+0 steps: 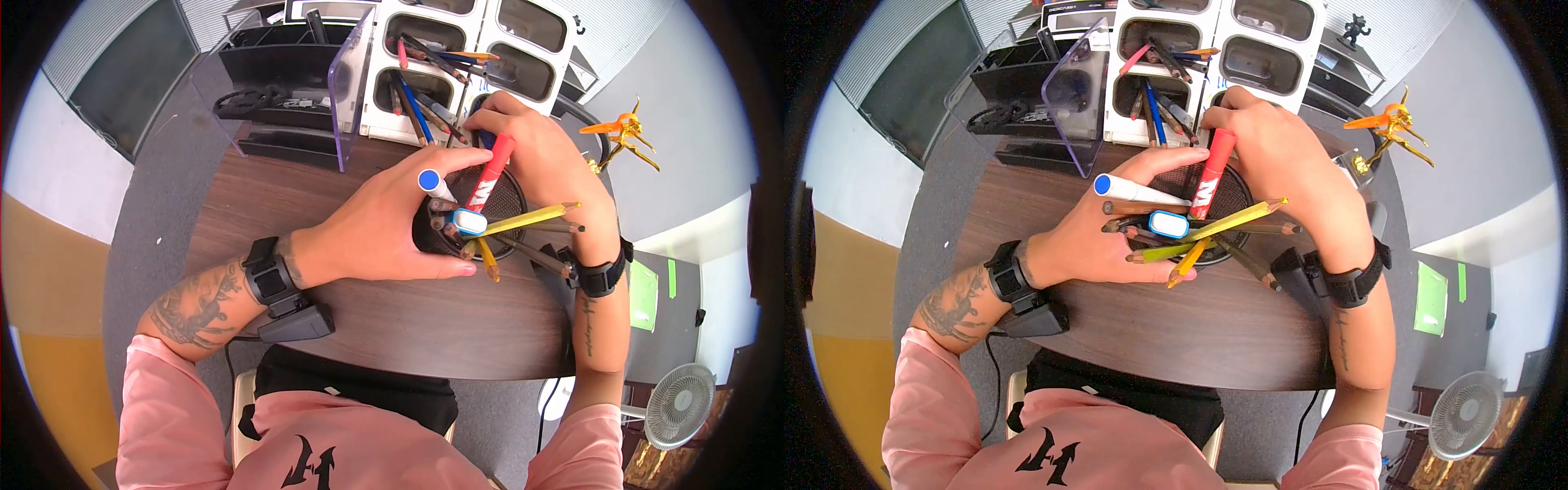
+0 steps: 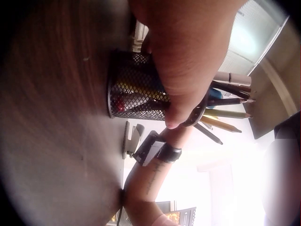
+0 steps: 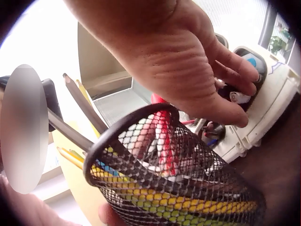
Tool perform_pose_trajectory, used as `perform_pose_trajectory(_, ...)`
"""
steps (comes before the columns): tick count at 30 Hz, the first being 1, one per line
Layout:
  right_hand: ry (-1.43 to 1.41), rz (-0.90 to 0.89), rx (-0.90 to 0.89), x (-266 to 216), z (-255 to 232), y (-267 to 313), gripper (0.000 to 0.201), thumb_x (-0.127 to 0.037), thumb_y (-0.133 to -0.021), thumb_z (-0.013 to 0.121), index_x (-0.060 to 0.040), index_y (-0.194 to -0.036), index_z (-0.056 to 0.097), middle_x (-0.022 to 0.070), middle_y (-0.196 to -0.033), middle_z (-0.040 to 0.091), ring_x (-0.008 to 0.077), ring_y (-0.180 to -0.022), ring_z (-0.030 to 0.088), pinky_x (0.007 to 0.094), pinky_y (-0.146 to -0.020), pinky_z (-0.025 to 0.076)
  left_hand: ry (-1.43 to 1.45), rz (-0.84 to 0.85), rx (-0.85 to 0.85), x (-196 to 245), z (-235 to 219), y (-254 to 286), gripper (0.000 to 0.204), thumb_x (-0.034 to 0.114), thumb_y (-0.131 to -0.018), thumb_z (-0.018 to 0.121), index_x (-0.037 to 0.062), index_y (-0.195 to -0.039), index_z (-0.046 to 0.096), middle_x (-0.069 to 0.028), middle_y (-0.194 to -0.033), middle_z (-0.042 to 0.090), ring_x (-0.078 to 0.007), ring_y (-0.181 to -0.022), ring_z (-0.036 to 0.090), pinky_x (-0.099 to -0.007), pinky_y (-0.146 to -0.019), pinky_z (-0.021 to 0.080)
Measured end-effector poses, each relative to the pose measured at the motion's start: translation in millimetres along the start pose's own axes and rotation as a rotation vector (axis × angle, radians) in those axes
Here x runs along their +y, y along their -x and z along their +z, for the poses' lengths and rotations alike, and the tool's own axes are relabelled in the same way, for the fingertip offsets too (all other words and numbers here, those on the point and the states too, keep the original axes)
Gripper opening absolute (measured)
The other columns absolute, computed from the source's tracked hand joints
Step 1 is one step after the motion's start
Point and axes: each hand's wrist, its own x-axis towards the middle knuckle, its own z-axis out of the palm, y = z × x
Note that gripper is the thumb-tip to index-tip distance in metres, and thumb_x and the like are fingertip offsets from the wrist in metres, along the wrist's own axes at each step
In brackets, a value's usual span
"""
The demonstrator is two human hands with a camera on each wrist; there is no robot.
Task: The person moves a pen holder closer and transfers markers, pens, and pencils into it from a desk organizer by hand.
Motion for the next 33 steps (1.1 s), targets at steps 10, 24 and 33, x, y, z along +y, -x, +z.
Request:
perform_pose_trajectory(10, 0.015, -0.034, 0.065, 2.2, 0.5, -5.1, 0.026, 0.004, -0.073, 0.067, 0.0015, -0.099, 0.068, 0.0158, -0.096, 0.063, 0.0382, -0.087, 0.064, 0.0414, -0.075, 0.052, 0.020, 0.017, -0.010, -1.4, -0.2, 0.3, 0.060, 0.021, -0.066, 0.091, 0.0035, -0.117, 0.064, -0.0209, -0.143, 0.046, -0.0350, -0.132, 0.048, -0.0431, -0.109, 0.040)
perform_pose_trajectory(24, 0.065, -0.042, 0.148, -0.8, -10.5, -6.8, 0.031, 0.007, -0.069, 0.070, 0.0029, -0.099, 0.067, 0.0143, -0.096, 0.064, 0.0376, -0.085, 0.064, 0.0425, -0.076, 0.052, 0.036, 0.009, 0.002, 2.5, -0.6, -2.6, 0.069, 0.021, -0.066, 0.091, 0.0015, -0.124, 0.059, -0.0198, -0.142, 0.048, -0.0330, -0.131, 0.050, -0.0420, -0.108, 0.041)
perform_pose_trajectory(33, -0.020, -0.092, 0.236, -4.5, -17.4, -5.8, 0.024, 0.004, -0.069, 0.070, 0.0011, -0.093, 0.070, 0.0177, -0.085, 0.060, 0.0404, -0.081, 0.062, 0.0462, -0.072, 0.051, 0.048, 0.047, 0.002, 0.5, 0.2, -2.8, 0.068, 0.018, -0.065, 0.091, 0.0036, -0.123, 0.059, -0.0212, -0.142, 0.047, -0.0359, -0.131, 0.049, -0.0436, -0.108, 0.040)
